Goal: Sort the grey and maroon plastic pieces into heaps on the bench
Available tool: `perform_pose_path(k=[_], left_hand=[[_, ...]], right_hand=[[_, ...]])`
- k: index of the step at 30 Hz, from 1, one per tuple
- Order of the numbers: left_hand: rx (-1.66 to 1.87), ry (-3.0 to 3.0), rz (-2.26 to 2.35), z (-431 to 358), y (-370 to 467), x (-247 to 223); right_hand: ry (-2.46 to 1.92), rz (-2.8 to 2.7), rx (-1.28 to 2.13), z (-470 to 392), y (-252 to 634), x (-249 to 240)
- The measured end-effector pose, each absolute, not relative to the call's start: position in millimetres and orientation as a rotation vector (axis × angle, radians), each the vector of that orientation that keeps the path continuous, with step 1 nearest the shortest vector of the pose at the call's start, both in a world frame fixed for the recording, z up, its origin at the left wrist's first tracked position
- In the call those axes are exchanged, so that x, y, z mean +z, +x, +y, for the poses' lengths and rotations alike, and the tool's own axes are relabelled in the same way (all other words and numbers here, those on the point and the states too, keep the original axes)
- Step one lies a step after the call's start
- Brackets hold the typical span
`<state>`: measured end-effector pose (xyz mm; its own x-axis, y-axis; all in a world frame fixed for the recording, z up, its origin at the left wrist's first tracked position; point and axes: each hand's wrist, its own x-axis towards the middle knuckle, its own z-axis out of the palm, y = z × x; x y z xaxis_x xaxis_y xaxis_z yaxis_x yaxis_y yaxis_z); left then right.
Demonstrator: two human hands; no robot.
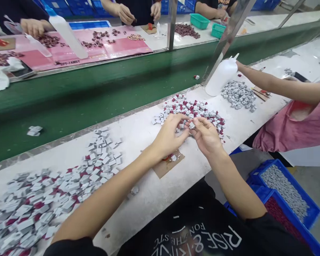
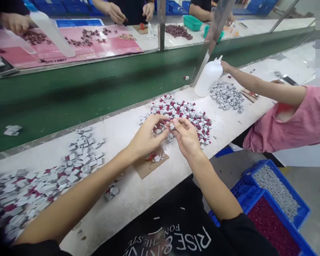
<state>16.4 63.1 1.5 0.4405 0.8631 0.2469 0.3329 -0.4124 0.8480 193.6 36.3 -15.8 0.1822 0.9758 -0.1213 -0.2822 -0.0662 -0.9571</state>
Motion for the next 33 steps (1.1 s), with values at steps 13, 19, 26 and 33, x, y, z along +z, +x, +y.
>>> perform_pose_path(k=[13, 19, 26, 33], left_hand=[[1.018, 0.915, 0.987, -10, -14, 22], [1.048, 0.748, 0.895, -35, -7, 19], [1.183, 1.009, 1.021, -47, -2, 17], [1.129, 1.001, 1.016, -64, -6, 21]], right_hand=[[-1.067, -1.204, 1.298, -4, 170, 22], [-0.995, -1.197, 1.437, -17, 175, 14], [-0.933, -1.148, 1.508, -29, 184, 1], [-0.971, -1.198, 1.325, -45, 185, 1]])
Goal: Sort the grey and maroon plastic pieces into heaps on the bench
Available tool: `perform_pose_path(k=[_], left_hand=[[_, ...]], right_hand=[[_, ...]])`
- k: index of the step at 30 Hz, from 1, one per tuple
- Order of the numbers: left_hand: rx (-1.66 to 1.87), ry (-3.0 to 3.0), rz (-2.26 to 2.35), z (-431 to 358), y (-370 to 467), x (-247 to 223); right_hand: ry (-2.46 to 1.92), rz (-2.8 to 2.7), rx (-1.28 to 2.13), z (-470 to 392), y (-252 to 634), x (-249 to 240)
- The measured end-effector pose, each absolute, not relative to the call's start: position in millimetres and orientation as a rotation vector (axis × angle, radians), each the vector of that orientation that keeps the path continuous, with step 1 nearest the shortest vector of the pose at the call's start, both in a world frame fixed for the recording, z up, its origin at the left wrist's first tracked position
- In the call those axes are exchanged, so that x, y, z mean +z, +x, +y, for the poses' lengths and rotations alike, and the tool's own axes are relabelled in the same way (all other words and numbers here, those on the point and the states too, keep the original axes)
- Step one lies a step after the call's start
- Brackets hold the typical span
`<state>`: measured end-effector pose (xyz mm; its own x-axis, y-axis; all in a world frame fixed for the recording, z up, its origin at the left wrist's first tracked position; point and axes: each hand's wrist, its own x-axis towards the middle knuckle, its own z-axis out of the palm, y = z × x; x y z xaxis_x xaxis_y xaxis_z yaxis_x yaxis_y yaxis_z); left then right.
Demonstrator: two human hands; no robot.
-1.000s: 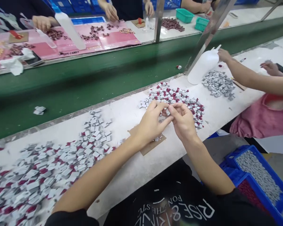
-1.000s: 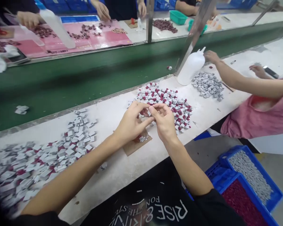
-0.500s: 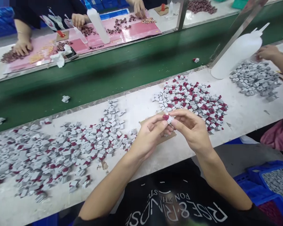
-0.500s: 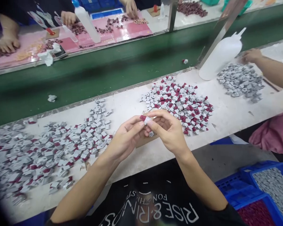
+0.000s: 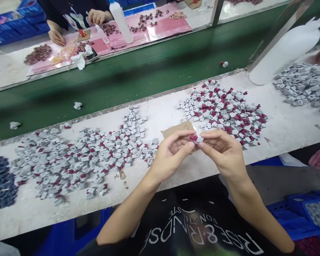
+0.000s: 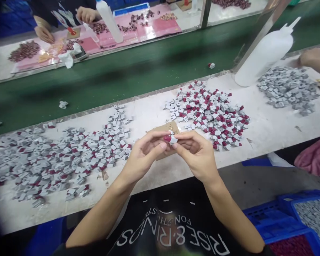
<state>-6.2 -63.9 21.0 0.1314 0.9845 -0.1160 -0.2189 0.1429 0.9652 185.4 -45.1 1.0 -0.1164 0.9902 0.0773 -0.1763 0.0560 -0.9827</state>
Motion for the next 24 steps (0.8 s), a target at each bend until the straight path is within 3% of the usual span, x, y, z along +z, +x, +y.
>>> perform_pose_path(k=[11, 18, 24], left_hand=[[0.834, 1.102, 1.155, -69, -28, 20], [0.623, 1.542, 2.368, -57, -111, 5], [0.517, 1.57, 2.53, -54, -153, -27]], right_hand=[[-0.994, -1.448, 1.23, -56, 196, -11], [-1.22, -1.379, 1.183, -55, 205, -22], [-1.306, -1.385, 1.207, -50, 201, -34]])
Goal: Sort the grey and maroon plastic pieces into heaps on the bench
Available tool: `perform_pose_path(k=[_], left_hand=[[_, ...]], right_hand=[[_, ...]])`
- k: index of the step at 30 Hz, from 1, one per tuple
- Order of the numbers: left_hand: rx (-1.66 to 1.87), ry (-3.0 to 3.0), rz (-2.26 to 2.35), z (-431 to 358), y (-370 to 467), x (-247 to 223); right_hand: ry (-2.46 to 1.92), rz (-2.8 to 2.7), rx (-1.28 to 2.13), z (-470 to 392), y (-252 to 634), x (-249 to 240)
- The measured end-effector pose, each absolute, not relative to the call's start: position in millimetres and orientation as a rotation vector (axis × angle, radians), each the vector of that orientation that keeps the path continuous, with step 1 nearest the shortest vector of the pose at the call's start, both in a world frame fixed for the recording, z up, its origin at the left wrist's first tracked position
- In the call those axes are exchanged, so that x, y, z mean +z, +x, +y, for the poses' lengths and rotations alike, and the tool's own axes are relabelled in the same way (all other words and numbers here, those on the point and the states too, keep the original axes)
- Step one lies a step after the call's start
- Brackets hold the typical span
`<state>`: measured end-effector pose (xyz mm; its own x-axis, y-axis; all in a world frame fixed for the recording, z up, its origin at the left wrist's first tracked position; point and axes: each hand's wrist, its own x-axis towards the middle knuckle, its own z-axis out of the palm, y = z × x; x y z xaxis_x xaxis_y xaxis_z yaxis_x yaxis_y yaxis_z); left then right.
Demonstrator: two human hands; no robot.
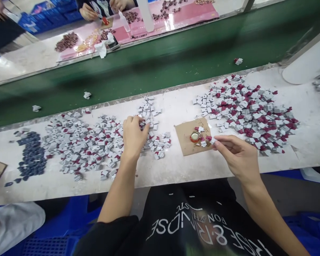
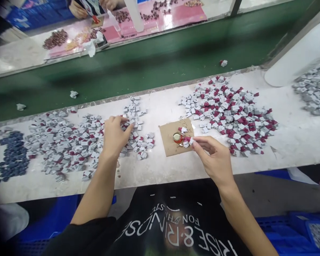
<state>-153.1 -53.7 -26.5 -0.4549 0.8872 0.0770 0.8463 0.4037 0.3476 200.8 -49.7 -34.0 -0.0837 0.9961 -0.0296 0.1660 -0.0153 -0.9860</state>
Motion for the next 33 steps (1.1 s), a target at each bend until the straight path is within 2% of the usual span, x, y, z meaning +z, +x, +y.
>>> perform_pose_path(k=[10, 24, 33], left_hand=[[0.638, 1.733, 2.314, -44, -142, -28], [0.698, 1.562, 2.267, -38, -132, -20], [1.054, 1.104, 1.64, -36, -86, 1]], right_hand=[[-1.305, -1.477, 1.247, -41, 179, -37], [-1.267, -1.586, 1.197, -35, 170, -34], [-1.263, -1.463, 1.252, -30, 170, -25]])
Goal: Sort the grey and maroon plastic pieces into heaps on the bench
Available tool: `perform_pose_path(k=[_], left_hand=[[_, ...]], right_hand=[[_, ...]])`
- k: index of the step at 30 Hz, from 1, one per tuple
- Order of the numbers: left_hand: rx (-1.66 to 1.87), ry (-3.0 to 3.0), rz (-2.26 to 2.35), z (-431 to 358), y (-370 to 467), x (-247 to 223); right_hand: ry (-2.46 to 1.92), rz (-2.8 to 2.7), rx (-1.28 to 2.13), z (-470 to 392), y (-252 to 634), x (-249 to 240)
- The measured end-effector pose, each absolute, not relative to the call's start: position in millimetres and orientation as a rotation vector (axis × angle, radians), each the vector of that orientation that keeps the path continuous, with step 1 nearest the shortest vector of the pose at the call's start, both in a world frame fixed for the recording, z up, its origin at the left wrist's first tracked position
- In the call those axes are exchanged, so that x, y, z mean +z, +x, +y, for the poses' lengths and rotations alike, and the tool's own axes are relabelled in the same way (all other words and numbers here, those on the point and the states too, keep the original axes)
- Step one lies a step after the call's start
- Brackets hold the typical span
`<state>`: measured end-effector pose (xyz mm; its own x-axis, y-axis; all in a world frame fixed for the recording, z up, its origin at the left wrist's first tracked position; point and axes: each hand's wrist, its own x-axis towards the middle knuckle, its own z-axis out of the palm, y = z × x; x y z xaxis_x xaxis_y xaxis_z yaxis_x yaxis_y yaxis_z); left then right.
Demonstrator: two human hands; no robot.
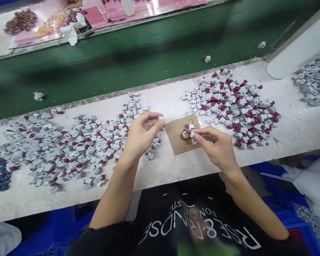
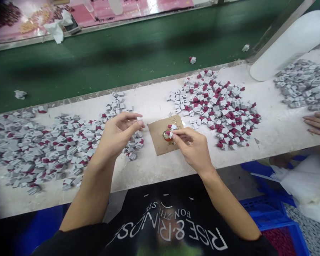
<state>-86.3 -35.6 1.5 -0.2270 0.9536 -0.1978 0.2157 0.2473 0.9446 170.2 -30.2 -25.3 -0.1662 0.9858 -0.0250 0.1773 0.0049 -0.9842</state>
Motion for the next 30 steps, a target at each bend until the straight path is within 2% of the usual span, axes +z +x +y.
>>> perform_pose_path(k=[9, 25, 30], left_hand=[[1.115, 0.893, 1.079, -21, -39, 2], [1.016, 0.947, 1.093, -18, -39, 7], [0.967, 1.049, 1.046, -12, -48, 8]], right_hand=[[-1.076, -1.09, 1.507, -5, 172, -18], [-1.126, -1.221, 1.427, -5, 168, -14], [-1.097, -1.293, 1.502, 5, 169, -9]])
